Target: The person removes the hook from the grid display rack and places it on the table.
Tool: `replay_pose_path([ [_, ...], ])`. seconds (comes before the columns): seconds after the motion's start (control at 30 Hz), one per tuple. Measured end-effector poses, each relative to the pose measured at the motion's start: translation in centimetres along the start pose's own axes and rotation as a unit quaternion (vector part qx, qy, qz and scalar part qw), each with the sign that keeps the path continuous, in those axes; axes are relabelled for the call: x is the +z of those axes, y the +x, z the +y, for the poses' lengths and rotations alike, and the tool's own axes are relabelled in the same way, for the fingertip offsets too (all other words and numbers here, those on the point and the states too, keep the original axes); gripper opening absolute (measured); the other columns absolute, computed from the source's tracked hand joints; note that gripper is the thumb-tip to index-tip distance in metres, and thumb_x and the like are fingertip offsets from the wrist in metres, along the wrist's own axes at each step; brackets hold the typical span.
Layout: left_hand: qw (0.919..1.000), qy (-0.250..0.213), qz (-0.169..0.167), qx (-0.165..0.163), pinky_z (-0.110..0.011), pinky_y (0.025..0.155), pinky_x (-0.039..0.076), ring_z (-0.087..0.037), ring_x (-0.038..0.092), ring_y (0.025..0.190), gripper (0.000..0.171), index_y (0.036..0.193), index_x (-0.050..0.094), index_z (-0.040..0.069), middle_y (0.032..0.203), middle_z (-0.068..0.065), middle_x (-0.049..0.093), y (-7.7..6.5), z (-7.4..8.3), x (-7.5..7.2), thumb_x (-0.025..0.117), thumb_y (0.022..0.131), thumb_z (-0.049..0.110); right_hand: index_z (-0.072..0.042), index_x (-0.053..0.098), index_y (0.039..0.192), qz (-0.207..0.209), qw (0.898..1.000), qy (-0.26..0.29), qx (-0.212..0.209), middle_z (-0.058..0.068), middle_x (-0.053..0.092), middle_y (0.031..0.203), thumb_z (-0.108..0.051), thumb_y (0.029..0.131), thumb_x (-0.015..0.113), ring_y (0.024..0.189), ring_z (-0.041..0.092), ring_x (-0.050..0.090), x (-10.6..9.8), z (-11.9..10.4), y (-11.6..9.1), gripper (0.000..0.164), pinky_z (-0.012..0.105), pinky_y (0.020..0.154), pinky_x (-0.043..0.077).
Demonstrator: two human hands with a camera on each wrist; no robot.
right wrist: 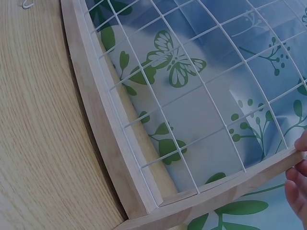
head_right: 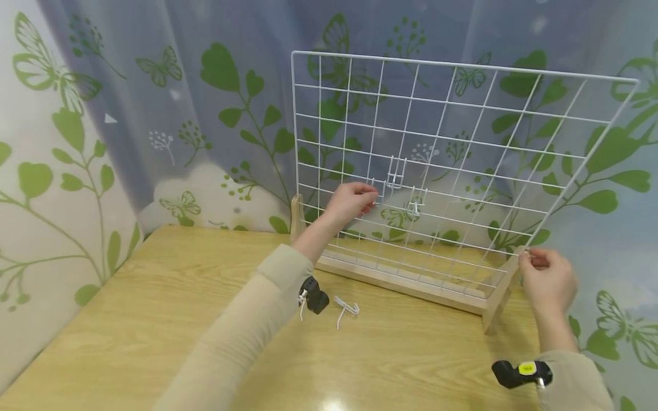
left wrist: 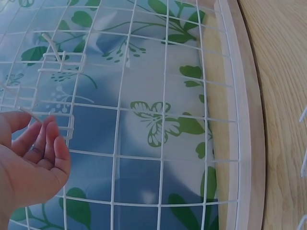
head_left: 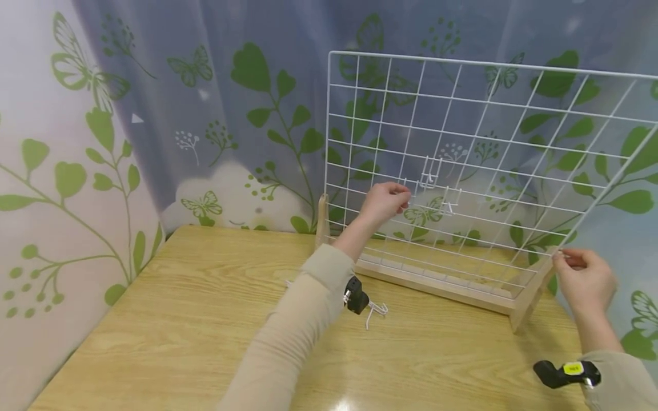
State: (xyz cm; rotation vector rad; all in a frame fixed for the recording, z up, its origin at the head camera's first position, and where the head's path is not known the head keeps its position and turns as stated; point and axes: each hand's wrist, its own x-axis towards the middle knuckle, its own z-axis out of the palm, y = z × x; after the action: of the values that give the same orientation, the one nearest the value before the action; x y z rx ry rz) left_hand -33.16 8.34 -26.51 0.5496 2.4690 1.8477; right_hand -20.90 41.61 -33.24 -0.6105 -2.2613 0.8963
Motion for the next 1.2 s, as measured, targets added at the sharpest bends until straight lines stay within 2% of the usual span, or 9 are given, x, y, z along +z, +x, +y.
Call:
replay_pose_path([
  [0.13,0.9999,-0.014,0.005,-0.006,-0.019,0.06,0.046,-0.023,0.064,0.078,0.021,0.108,0.066,0.001,0.085,-0.009,0.068,0.12,0.04,0.16,0.058,0.092,0.015,-0.015,0.062,0.096,-0.003,1.0,-0.006,-0.002,-0.038,0.036,0.062,-0.025,0.089,0.056,0.059,-0.017,0.036,0.06,0.02,0.0,0.014,0.017,0.063,0.029],
  [0.2,0.9997,-0.024,0.004,-0.005,-0.018,0.06,0.047,-0.025,0.064,0.079,0.021,0.106,0.066,0.0,0.087,-0.011,0.068,0.18,0.05,0.28,0.059,0.092,0.013,-0.01,0.063,0.1,-0.004,1.0,-0.009,-0.003,-0.037,0.036,0.062,-0.025,0.089,0.056,0.059,-0.017,0.036,0.06,0.0,-0.01,0.02,0.017,0.063,0.029],
  [0.37,0.999,-0.044,0.006,-0.007,-0.017,0.058,0.045,-0.012,0.057,0.063,0.018,0.103,0.067,-0.002,0.089,-0.014,0.069,0.19,0.25,0.68,0.061,0.09,0.009,0.0,0.061,0.108,0.0,1.0,-0.015,-0.013,-0.037,0.034,0.062,-0.023,0.089,0.056,0.058,-0.017,0.034,0.11,0.01,-0.1,0.031,0.018,0.062,0.029],
  [0.47,0.9978,-0.064,0.009,-0.018,-0.017,0.057,0.045,-0.008,0.055,0.06,0.017,0.102,0.067,-0.003,0.089,-0.015,0.069,0.16,0.41,0.79,0.061,0.089,0.007,0.002,0.061,0.109,0.005,1.0,-0.014,-0.019,-0.038,0.034,0.061,-0.022,0.089,0.056,0.057,-0.018,0.034,0.19,0.06,-0.13,0.032,0.018,0.062,0.029],
  [0.8,0.9873,-0.149,0.014,-0.053,-0.025,0.065,0.051,-0.011,0.056,0.061,0.016,0.1,0.067,-0.005,0.089,-0.017,0.069,0.14,0.51,0.89,0.062,0.087,0.002,0.002,0.062,0.109,0.019,0.999,-0.013,-0.04,-0.04,0.032,0.061,-0.021,0.089,0.056,0.057,-0.021,0.032,0.35,0.13,-0.28,0.032,0.017,0.062,0.028],
  [0.97,0.9834,-0.174,0.016,-0.05,-0.032,0.074,0.053,-0.011,0.056,0.061,0.017,0.101,0.066,-0.007,0.09,-0.019,0.068,0.07,0.69,0.83,0.062,0.087,0.0,0.001,0.062,0.107,0.018,0.999,-0.013,-0.034,-0.039,0.033,0.061,-0.021,0.088,0.055,0.058,-0.02,0.033,0.37,0.08,-0.29,0.03,0.017,0.062,0.028],
  [1.13,0.9811,-0.188,0.019,-0.04,-0.044,0.084,0.051,-0.01,0.054,0.058,0.018,0.103,0.065,-0.009,0.088,-0.021,0.067,-0.14,0.94,0.6,0.06,0.087,-0.002,0.003,0.061,0.112,0.013,0.999,-0.017,-0.033,-0.038,0.032,0.063,-0.022,0.089,0.055,0.059,-0.019,0.032,0.33,0.06,-0.33,0.035,0.019,0.063,0.028],
  [1.2,0.9808,-0.191,0.017,-0.038,-0.045,0.085,0.05,-0.01,0.054,0.058,0.019,0.104,0.064,-0.01,0.087,-0.02,0.067,-0.3,0.95,0.39,0.06,0.088,-0.001,0.002,0.06,0.114,0.011,0.999,-0.022,-0.032,-0.038,0.032,0.063,-0.022,0.09,0.054,0.059,-0.019,0.032,0.29,0.05,-0.36,0.036,0.019,0.064,0.028],
])
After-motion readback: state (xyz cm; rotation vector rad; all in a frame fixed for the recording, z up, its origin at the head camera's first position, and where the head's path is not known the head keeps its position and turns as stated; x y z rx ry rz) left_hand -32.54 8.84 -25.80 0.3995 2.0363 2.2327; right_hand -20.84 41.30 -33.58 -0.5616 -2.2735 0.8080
